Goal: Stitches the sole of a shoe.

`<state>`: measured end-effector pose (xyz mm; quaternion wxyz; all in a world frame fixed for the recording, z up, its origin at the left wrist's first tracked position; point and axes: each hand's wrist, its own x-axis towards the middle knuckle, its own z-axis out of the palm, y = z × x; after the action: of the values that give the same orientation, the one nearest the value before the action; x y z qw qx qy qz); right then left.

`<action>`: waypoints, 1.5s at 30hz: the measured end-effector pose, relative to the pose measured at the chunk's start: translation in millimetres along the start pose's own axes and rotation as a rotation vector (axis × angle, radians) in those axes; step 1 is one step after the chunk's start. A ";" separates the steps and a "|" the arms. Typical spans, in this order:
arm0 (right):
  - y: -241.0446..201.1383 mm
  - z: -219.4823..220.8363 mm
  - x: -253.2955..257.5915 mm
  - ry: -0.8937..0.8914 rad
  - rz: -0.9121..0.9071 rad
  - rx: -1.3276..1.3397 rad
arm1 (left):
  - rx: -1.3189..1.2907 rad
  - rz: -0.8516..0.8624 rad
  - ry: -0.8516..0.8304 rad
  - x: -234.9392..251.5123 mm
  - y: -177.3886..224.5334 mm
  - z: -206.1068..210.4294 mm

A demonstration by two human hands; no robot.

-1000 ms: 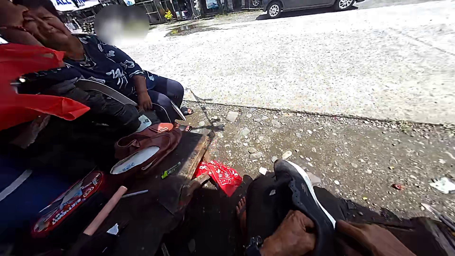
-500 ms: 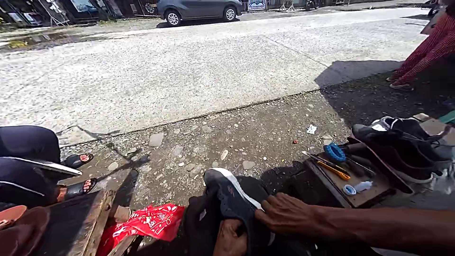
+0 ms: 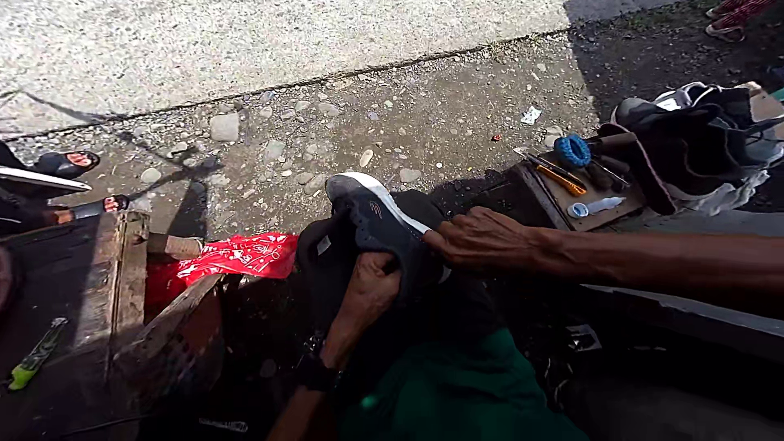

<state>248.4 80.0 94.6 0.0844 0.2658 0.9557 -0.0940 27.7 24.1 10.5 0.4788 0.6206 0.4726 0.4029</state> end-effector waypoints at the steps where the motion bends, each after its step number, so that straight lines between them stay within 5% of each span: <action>1: -0.4 2.7 -0.2 0.018 -0.002 -0.004 | -0.010 0.008 -0.001 0.1 -0.7 -0.4; 12: 10.9 10.2 -14.6 0.148 0.026 -0.093 | -0.089 -0.049 0.019 -1.5 1.1 1.9; 17: 23.6 -0.3 -37.6 0.215 0.213 -0.077 | 0.010 0.001 0.040 -3.9 -5.5 -0.4; 24: 8.6 46.1 -37.1 0.253 0.379 0.722 | 0.109 0.071 0.059 -4.9 -7.7 -0.4; 30: 7.7 72.3 -15.8 0.608 0.131 0.770 | 0.080 0.048 0.027 -6.1 -8.0 -3.4; 37: 9.9 42.7 -55.4 0.624 0.132 1.512 | 0.041 0.046 0.000 -7.2 -8.5 -6.0; 42: 1.1 42.7 -63.6 0.647 0.028 1.714 | -0.037 0.066 0.047 -8.3 -14.9 0.0; 45: 7.0 56.7 -67.4 0.577 0.279 1.502 | -0.024 0.046 0.075 -9.7 -14.6 -1.7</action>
<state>315.3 39.9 53.1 -0.3546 0.3818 0.5801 -0.6261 20.9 16.3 -3.8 0.4587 0.6101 0.4709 0.4423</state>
